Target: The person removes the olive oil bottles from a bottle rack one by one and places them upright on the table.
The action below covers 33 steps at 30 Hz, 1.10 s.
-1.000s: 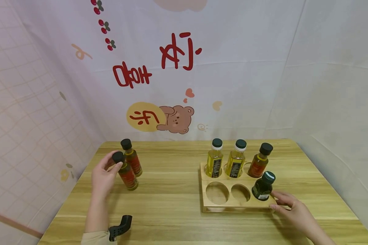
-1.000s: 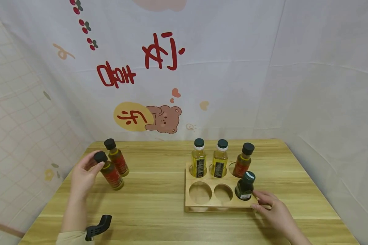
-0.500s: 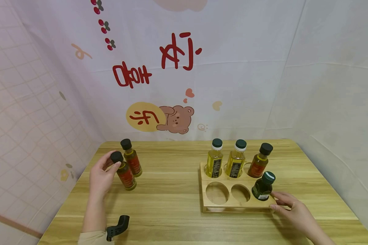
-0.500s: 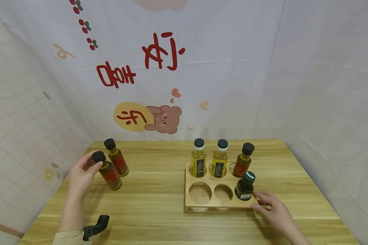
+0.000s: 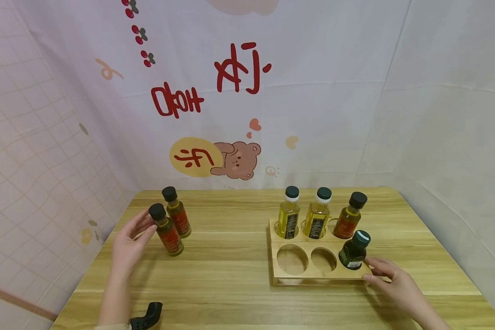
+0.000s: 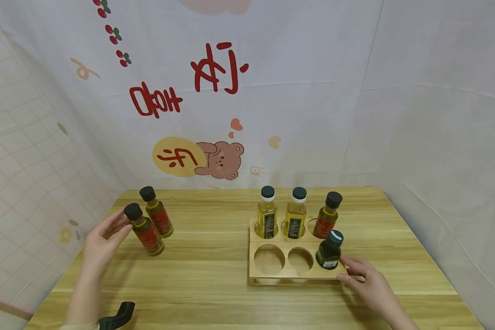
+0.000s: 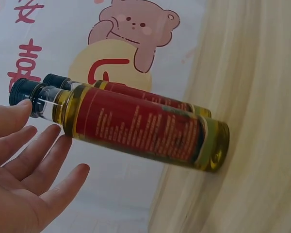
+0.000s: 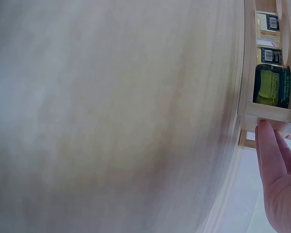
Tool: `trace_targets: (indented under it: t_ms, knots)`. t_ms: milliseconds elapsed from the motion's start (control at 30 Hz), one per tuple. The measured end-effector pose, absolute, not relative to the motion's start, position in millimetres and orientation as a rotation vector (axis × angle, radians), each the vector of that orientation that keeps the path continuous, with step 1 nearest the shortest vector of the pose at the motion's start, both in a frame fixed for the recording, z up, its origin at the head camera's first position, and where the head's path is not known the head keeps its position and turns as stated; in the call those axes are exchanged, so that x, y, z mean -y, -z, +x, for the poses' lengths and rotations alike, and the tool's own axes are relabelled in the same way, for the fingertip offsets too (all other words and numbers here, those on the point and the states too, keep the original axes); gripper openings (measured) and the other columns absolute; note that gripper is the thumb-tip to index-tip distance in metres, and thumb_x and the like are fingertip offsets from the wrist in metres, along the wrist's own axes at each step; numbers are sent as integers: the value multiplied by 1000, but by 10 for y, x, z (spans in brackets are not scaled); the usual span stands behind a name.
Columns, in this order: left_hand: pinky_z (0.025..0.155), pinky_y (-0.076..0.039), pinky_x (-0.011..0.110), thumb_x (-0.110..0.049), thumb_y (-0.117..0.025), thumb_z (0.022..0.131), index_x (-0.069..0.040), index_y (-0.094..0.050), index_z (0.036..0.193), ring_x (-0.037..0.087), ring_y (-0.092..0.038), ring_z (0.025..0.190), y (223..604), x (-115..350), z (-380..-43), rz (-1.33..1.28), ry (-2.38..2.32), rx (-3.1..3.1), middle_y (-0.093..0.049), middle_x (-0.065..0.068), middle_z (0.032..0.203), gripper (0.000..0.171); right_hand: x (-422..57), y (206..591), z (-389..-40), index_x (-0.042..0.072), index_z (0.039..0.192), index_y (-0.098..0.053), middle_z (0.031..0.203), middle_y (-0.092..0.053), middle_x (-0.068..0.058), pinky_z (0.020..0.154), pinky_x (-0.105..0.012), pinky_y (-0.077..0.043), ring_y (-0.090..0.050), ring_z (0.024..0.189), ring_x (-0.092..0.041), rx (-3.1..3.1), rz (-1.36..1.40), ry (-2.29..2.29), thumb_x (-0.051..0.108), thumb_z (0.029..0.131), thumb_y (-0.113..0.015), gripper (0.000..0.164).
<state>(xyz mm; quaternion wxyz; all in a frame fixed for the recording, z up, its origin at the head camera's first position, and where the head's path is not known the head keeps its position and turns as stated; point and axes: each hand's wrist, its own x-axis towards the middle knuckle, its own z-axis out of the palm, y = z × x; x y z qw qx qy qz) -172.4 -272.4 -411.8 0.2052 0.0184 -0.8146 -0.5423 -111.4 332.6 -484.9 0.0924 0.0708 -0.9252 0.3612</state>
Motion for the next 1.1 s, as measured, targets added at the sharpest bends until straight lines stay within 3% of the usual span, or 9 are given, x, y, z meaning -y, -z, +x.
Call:
trace_targets:
  t_ms: [167, 433, 667, 1100]
  knots:
    - [81, -47, 8, -10, -68, 95, -2, -54, 140, -8, -61, 96, 4130, 2751, -1644, 25, 1458, 2292, -71, -2, 113, 48, -3340, 4863, -1109, -5, 119, -68, 119, -63, -23, 72, -25, -55, -59, 90, 5, 2745, 203, -1094, 12, 84, -79, 41]
    - [81, -48, 9, -4, -68, 93, 2, -57, 135, -6, -64, 92, 4143, 2751, -1536, -77, 1406, 2301, -72, -7, 105, 44, -3343, 4869, -1112, -5, 120, -68, 120, -63, -24, 71, -24, -55, -58, 91, 5, 2748, 199, -1080, 13, 84, -80, 42]
    - [78, -49, 10, 1, -69, 91, 2, -60, 131, -3, -65, 93, 4189, 2690, -1482, -201, 1349, 2340, -72, 17, 106, 41, -3346, 4876, -1112, -6, 118, -68, 118, -63, -25, 71, -25, -55, -59, 90, 4, 2728, 214, -1066, 11, 83, -81, 41]
    - [77, -54, 21, -8, -70, 93, -6, -60, 132, 11, -68, 92, 4243, 2337, -1445, -349, 1453, 2484, -72, 8, 105, 40, -3336, 4859, -1105, -5, 119, -68, 119, -63, -23, 71, -26, -55, -57, 91, 5, 2745, 200, -1077, 12, 84, -80, 41]
